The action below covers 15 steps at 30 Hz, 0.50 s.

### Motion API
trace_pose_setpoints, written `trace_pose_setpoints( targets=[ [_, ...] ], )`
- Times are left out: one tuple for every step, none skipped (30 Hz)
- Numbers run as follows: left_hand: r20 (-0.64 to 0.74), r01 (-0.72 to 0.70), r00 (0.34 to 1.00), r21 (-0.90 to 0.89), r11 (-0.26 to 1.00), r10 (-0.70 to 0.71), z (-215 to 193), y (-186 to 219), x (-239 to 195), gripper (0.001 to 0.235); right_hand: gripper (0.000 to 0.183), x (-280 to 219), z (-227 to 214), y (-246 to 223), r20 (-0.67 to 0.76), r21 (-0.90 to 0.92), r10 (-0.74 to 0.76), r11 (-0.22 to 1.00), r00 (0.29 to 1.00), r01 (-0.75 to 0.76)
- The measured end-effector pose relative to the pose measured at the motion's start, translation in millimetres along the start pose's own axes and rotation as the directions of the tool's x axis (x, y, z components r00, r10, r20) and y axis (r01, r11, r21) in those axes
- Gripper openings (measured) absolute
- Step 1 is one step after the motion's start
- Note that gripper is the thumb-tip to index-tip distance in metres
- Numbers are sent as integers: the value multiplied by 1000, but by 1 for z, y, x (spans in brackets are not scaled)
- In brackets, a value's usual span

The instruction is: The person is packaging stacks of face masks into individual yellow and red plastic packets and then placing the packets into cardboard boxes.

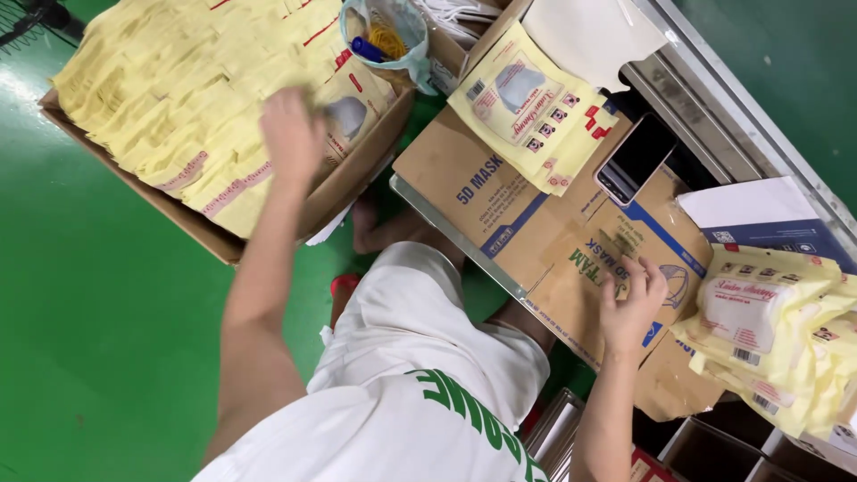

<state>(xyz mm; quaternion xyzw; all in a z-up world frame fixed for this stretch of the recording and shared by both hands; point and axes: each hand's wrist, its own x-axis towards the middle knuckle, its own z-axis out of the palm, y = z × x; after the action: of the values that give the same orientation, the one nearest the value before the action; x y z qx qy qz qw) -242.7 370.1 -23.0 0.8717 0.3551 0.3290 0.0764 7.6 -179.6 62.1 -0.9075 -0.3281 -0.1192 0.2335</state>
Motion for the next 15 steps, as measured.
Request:
trace_pose_setpoints(
  targets=[
    [0, 0, 1000, 2, 1000, 0, 2, -10, -9, 36, 37, 4, 1, -6, 1, 2, 0, 1000, 1000, 0],
    [69, 22, 997, 131, 991, -31, 4, -20, -17, 45, 36, 6, 2, -11, 11, 19, -11, 1000, 1000, 11],
    [133, 33, 989, 259, 965, -70, 6, -29, -26, 56, 34, 8, 2, -17, 21, 37, -22, 999, 1000, 21],
    [130, 30, 989, 260, 965, -65, -1, -25, -21, 56, 34, 8, 6, -19, 16, 39, -21, 999, 1000, 20],
    [207, 95, 968, 236, 967, -145, -8, -21, -17, 62, 36, 9, 9, -21, 10, 41, -43, 998, 999, 42],
    [290, 161, 931, 214, 963, -220, -15, -15, -15, 68, 38, 7, 10, -22, 7, 39, -62, 997, 998, 62],
    [293, 158, 931, 212, 965, -216, -16, -9, -12, 68, 38, 6, 12, -27, 6, 36, -59, 998, 998, 58],
    [350, 181, 904, 208, 961, -246, -18, -4, -9, 64, 37, 7, 16, -32, 7, 76, -57, 995, 998, 57],
    [405, 204, 872, 206, 957, -273, -20, 1, -6, 60, 36, 6, 19, -37, 8, 116, -56, 992, 998, 55],
    [402, 200, 875, 206, 958, -269, -17, 1, -6, 60, 36, 7, 21, -42, 2, 118, -55, 992, 998, 54],
    [443, 113, 871, 239, 964, -212, -14, 2, -6, 53, 35, 8, 23, -47, 4, 122, -71, 990, 997, 70],
    [491, 21, 857, 267, 963, -155, -11, 3, -8, 47, 34, 6, 23, -51, 10, 125, -81, 989, 997, 79],
    [494, 14, 857, 266, 964, -149, -8, 2, -20, 47, 34, 6, 18, -63, 7, 126, -74, 989, 997, 72],
    [548, 9, 825, 236, 972, -141, -2, 2, -28, 33, 33, 8, 12, -73, 41, 147, -55, 988, 998, 48],
    [600, 5, 789, 206, 978, -130, 4, 2, -35, 20, 33, 11, 7, -83, 75, 168, -36, 986, 997, 23]
  ],
)
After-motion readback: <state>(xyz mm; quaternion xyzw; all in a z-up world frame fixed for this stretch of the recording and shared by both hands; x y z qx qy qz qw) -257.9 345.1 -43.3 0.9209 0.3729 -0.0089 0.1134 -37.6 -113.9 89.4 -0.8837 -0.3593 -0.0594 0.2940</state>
